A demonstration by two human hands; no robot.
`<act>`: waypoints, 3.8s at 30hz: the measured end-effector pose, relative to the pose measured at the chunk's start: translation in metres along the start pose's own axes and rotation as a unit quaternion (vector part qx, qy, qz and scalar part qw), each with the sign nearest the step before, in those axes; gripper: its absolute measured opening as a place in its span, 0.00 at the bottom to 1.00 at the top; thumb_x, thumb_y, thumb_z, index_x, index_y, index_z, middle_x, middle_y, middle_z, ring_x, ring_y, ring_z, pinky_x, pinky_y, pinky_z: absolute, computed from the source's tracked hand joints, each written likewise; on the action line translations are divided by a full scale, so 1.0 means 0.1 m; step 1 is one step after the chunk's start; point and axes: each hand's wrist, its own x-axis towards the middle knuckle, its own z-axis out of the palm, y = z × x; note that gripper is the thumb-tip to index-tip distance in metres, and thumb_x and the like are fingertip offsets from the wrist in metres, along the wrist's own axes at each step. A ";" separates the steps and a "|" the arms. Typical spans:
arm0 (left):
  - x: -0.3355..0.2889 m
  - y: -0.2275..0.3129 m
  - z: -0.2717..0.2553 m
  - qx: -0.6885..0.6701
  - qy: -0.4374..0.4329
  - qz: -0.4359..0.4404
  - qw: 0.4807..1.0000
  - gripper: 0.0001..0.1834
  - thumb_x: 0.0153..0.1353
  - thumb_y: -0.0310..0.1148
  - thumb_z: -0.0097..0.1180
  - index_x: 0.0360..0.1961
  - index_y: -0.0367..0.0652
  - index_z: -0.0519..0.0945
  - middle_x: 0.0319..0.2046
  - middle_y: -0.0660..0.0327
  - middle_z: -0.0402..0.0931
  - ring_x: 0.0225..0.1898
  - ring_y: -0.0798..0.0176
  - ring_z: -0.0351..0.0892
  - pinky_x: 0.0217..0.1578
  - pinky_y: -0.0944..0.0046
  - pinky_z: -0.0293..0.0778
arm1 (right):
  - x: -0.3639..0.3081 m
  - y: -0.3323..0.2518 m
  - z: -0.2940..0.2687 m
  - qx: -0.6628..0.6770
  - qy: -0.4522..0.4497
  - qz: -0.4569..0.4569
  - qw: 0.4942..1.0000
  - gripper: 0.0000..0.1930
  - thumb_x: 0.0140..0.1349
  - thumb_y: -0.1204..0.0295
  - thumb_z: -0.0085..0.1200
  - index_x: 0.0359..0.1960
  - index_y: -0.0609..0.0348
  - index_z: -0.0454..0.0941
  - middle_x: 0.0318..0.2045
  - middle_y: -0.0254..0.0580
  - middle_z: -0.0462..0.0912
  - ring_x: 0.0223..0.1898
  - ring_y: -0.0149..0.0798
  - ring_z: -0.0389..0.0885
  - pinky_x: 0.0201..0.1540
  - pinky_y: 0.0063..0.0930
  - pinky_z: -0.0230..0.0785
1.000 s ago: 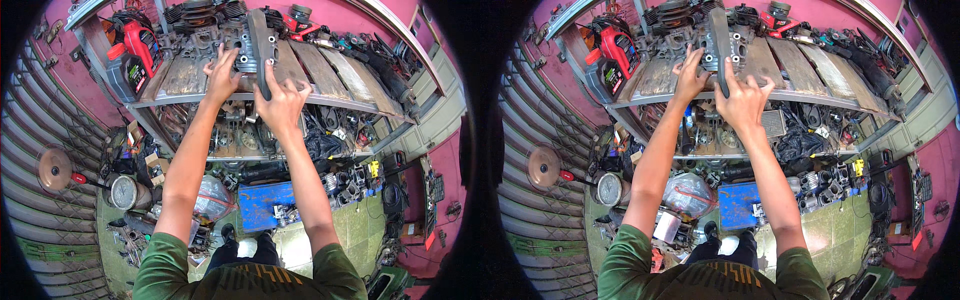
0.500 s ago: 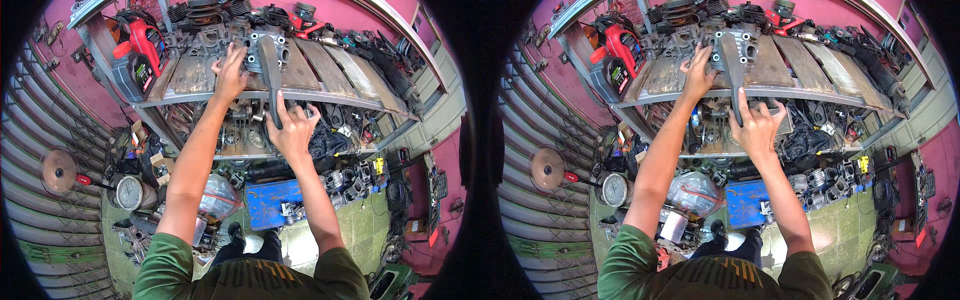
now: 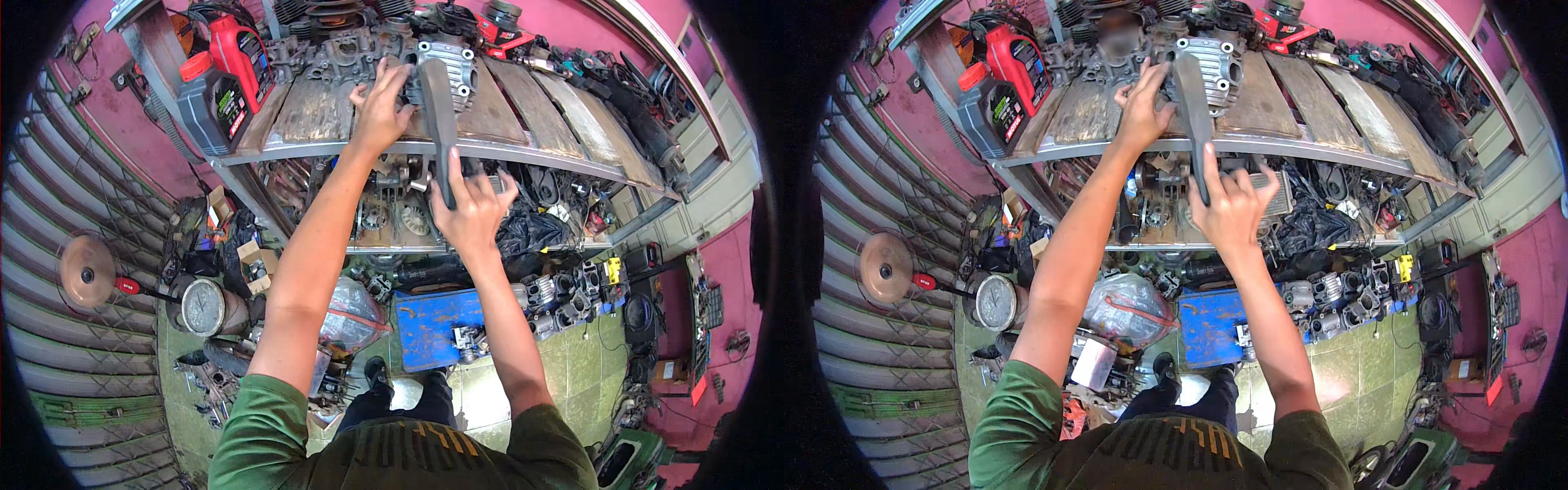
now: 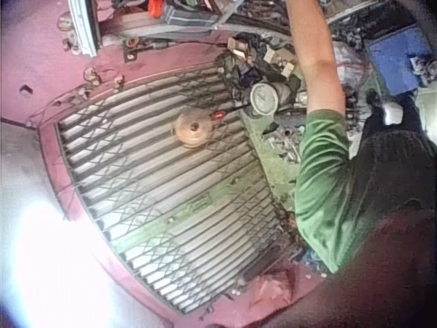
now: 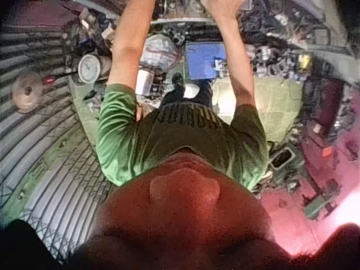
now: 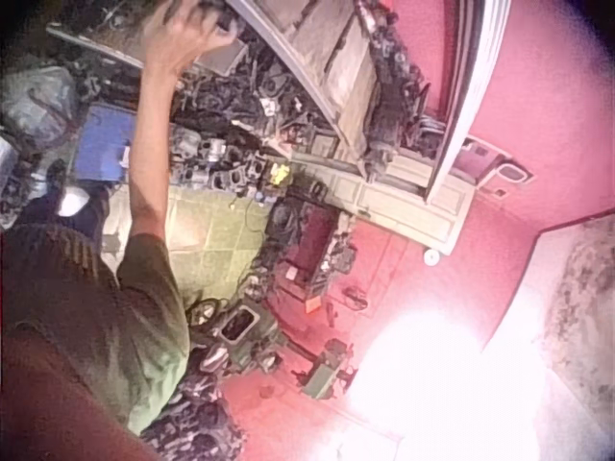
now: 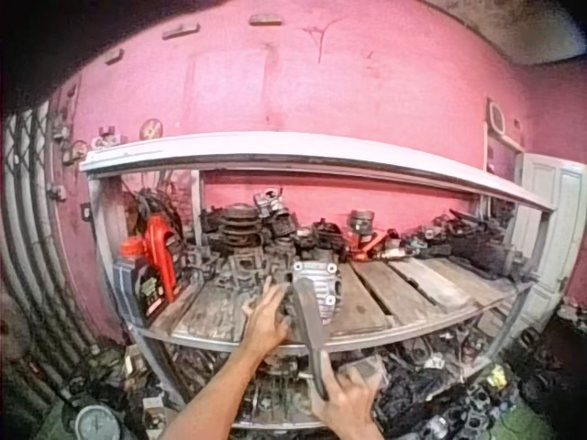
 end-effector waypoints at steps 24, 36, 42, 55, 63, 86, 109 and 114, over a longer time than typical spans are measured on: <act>-0.01 0.05 0.07 0.056 0.027 0.023 0.998 0.41 0.51 0.32 0.74 0.68 0.42 0.72 0.66 0.57 0.72 0.76 0.54 0.61 0.62 0.47 0.51 | 0.49 0.03 -0.10 0.006 0.043 0.039 0.998 0.35 0.54 0.61 0.71 0.66 0.51 0.79 0.17 0.35 0.78 0.31 0.38 0.78 0.60 0.48 0.57; -0.03 0.08 0.03 0.043 0.020 0.039 0.998 0.42 0.49 0.27 0.72 0.69 0.41 0.71 0.67 0.56 0.71 0.77 0.55 0.60 0.63 0.47 0.50 | -0.21 0.04 -0.10 0.074 -0.002 0.055 0.996 0.35 0.52 0.63 0.72 0.65 0.53 0.79 0.17 0.32 0.81 0.30 0.35 0.76 0.62 0.49 0.55; -0.01 0.06 0.06 0.043 0.027 0.021 0.998 0.41 0.50 0.27 0.71 0.68 0.44 0.72 0.66 0.60 0.72 0.77 0.54 0.58 0.63 0.41 0.52 | 0.40 0.12 0.02 0.044 0.044 0.051 0.997 0.33 0.52 0.62 0.72 0.63 0.51 0.82 0.19 0.36 0.76 0.30 0.36 0.76 0.59 0.44 0.59; -0.02 0.10 0.04 0.038 0.021 0.031 0.999 0.41 0.50 0.26 0.71 0.68 0.43 0.72 0.67 0.58 0.71 0.77 0.55 0.59 0.63 0.41 0.52 | -0.02 0.24 -0.06 0.068 0.065 0.048 0.994 0.33 0.50 0.64 0.73 0.62 0.53 0.83 0.16 0.34 0.77 0.31 0.36 0.75 0.57 0.44 0.58; -0.03 0.07 0.03 0.051 0.010 0.023 0.998 0.42 0.50 0.25 0.71 0.69 0.40 0.70 0.68 0.54 0.70 0.77 0.55 0.59 0.64 0.47 0.49 | -0.03 0.27 0.03 0.049 0.034 0.062 0.996 0.34 0.51 0.65 0.73 0.64 0.54 0.81 0.17 0.36 0.79 0.33 0.38 0.77 0.56 0.45 0.58; -0.03 -0.01 0.04 0.040 0.022 0.035 0.998 0.42 0.48 0.24 0.69 0.68 0.40 0.71 0.66 0.57 0.71 0.78 0.49 0.57 0.63 0.41 0.50 | 0.13 0.34 -0.02 0.075 0.060 0.134 0.986 0.36 0.52 0.63 0.72 0.65 0.58 0.79 0.21 0.36 0.76 0.32 0.38 0.75 0.55 0.42 0.60; -0.04 0.08 0.00 0.068 -0.001 0.033 0.997 0.41 0.49 0.21 0.67 0.68 0.39 0.72 0.68 0.54 0.71 0.78 0.54 0.58 0.66 0.46 0.47 | -0.27 0.04 -0.03 0.075 0.024 0.047 0.996 0.36 0.53 0.63 0.71 0.66 0.52 0.78 0.17 0.31 0.78 0.32 0.37 0.75 0.56 0.49 0.56; -0.04 0.08 0.02 0.059 0.007 0.014 0.998 0.40 0.50 0.21 0.67 0.69 0.40 0.72 0.68 0.55 0.71 0.78 0.55 0.57 0.67 0.46 0.45 | 0.36 0.32 -0.06 0.034 0.066 0.101 0.992 0.34 0.55 0.61 0.70 0.66 0.55 0.78 0.16 0.34 0.78 0.31 0.39 0.75 0.56 0.49 0.55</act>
